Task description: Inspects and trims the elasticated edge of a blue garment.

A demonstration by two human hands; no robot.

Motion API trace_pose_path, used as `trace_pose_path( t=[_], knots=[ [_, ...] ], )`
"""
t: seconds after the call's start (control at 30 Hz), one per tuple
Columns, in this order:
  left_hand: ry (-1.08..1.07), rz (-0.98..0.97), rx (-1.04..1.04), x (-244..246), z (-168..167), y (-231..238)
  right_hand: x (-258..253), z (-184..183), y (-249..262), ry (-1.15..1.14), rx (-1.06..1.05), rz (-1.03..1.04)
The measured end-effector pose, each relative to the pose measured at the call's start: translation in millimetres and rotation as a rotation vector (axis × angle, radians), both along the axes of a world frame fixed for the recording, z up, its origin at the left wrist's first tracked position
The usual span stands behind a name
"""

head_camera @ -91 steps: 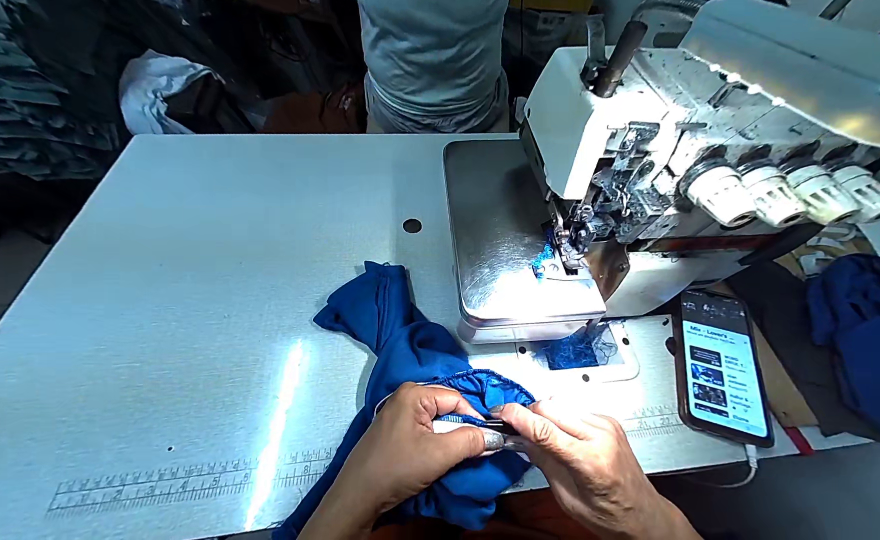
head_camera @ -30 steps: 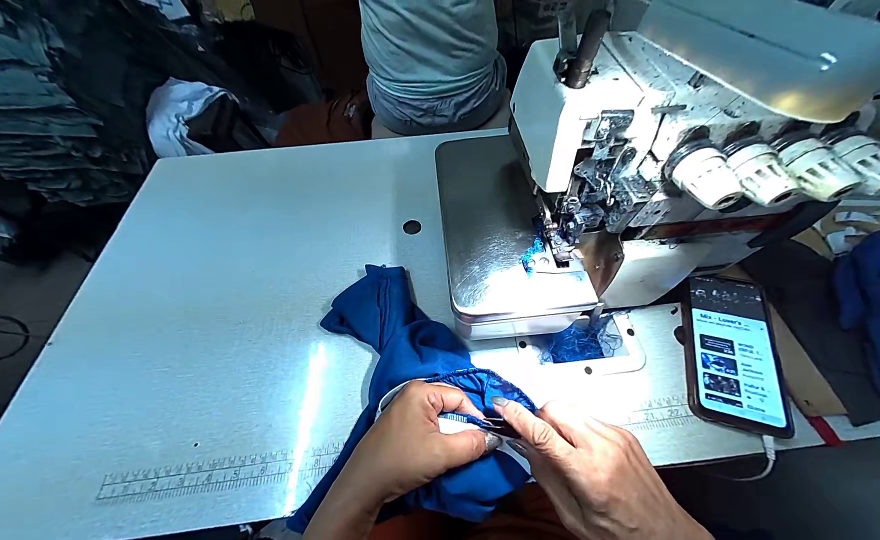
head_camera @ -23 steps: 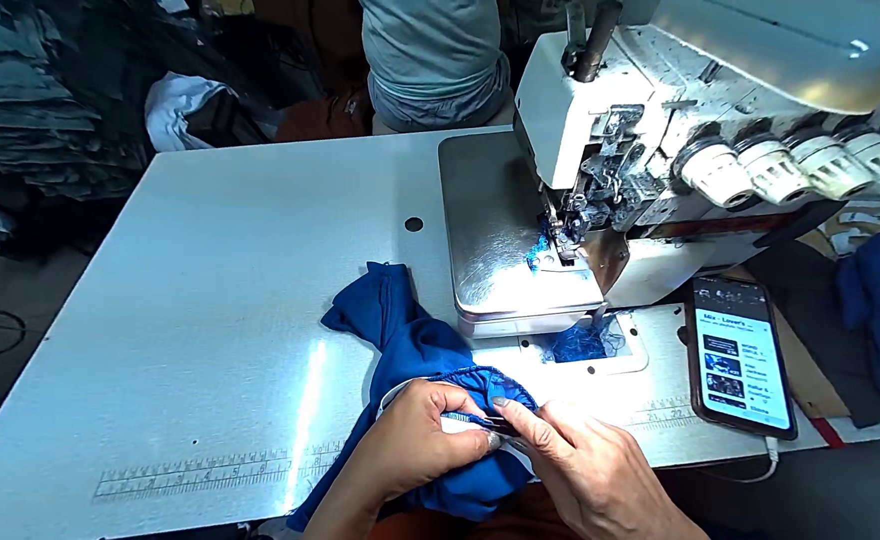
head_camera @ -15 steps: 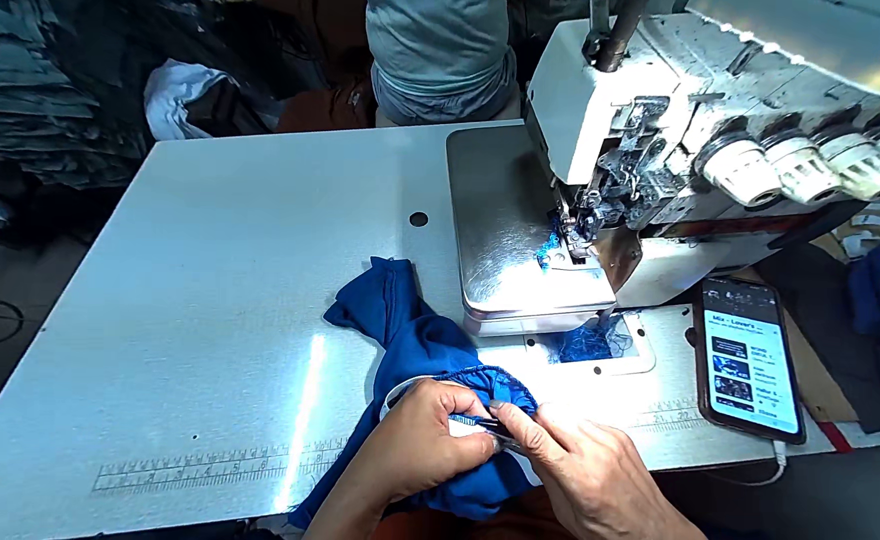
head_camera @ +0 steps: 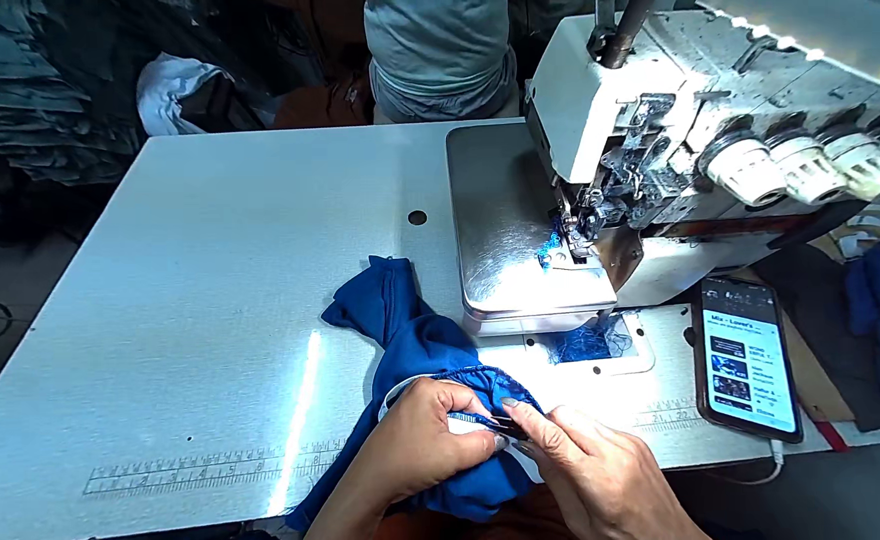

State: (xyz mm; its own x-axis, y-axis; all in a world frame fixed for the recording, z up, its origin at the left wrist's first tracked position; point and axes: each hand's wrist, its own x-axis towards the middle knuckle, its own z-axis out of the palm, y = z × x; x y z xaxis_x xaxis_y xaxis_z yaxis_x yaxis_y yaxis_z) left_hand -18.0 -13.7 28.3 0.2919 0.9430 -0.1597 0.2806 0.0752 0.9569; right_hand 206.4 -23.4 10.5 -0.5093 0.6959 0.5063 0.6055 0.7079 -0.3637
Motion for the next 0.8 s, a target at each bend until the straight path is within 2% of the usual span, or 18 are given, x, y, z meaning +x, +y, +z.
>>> trace_pose_path(
  t=[0.33,0.6,0.8],
  knots=[
    [-0.005,-0.027,0.056,-1,-3,0,-6,-5,-1,0.005,0.006,0.020],
    [0.006,-0.048,0.035,-1,-4,0,-7,-8,0,0.072,-0.044,0.068],
    [-0.006,-0.032,-0.006,-1,-2,1,2,0,0,0.011,-0.054,0.044]
  ],
)
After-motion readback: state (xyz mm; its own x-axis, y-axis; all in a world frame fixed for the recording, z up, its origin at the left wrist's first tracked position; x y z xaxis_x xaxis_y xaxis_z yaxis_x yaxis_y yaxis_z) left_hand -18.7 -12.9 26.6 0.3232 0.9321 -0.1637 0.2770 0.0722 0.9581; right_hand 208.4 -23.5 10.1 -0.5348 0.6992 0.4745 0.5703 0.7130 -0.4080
